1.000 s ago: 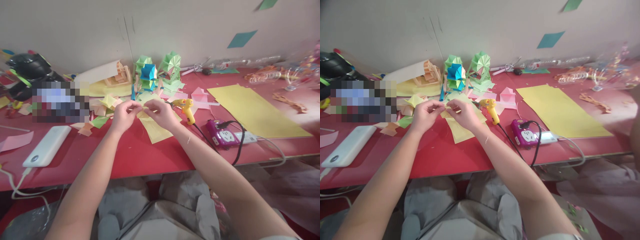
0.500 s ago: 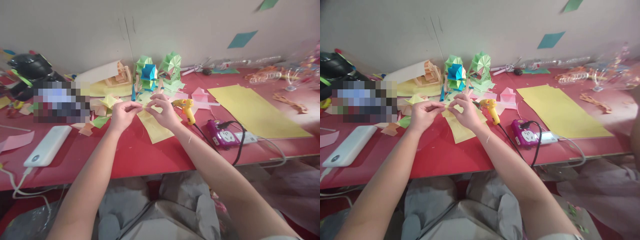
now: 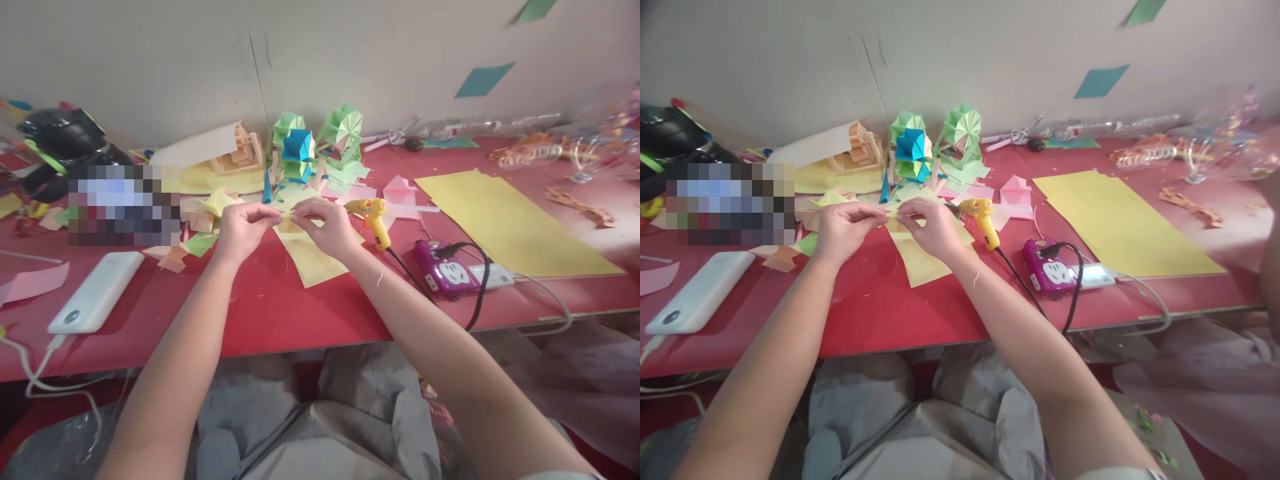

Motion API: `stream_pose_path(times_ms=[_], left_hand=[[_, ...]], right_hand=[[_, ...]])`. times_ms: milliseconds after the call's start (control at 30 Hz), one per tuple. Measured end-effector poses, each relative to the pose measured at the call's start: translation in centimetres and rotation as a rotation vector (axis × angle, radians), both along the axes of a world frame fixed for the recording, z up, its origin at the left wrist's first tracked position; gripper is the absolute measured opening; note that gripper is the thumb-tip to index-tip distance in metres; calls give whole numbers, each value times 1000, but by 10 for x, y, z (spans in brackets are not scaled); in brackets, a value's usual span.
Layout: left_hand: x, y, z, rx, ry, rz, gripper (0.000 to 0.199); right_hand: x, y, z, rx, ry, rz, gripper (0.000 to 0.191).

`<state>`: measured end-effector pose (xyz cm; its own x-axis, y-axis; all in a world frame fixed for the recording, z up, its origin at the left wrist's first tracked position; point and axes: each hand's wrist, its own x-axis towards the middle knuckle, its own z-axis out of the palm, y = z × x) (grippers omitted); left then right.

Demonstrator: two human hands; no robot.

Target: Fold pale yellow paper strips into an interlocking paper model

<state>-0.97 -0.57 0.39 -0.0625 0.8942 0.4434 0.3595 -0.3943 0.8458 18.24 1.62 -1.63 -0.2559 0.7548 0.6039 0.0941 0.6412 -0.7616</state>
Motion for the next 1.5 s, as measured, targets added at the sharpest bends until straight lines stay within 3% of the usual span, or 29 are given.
stream_pose_path(times_ms=[367, 567, 833, 1067, 1333, 1500], left_hand=[[0, -1, 1, 0, 1, 7, 13], [-5, -3, 6, -103, -71, -68, 37], [-3, -1, 5, -91, -29, -90, 27], [-1, -1, 1, -64, 103, -100, 23], [3, -5, 5, 97, 230, -37, 19], [3, -3, 4, 62, 197, -44, 27]], right_hand=[[1, -1, 1, 53, -26, -44, 14], [1, -5, 6, 40, -27, -5, 13], [-2, -2, 2, -148, 50, 62, 24], [2, -2, 4, -110, -9, 107, 25], [2, -1, 3, 106, -145, -34, 15], [3, -1, 3, 11, -169, -89, 19]])
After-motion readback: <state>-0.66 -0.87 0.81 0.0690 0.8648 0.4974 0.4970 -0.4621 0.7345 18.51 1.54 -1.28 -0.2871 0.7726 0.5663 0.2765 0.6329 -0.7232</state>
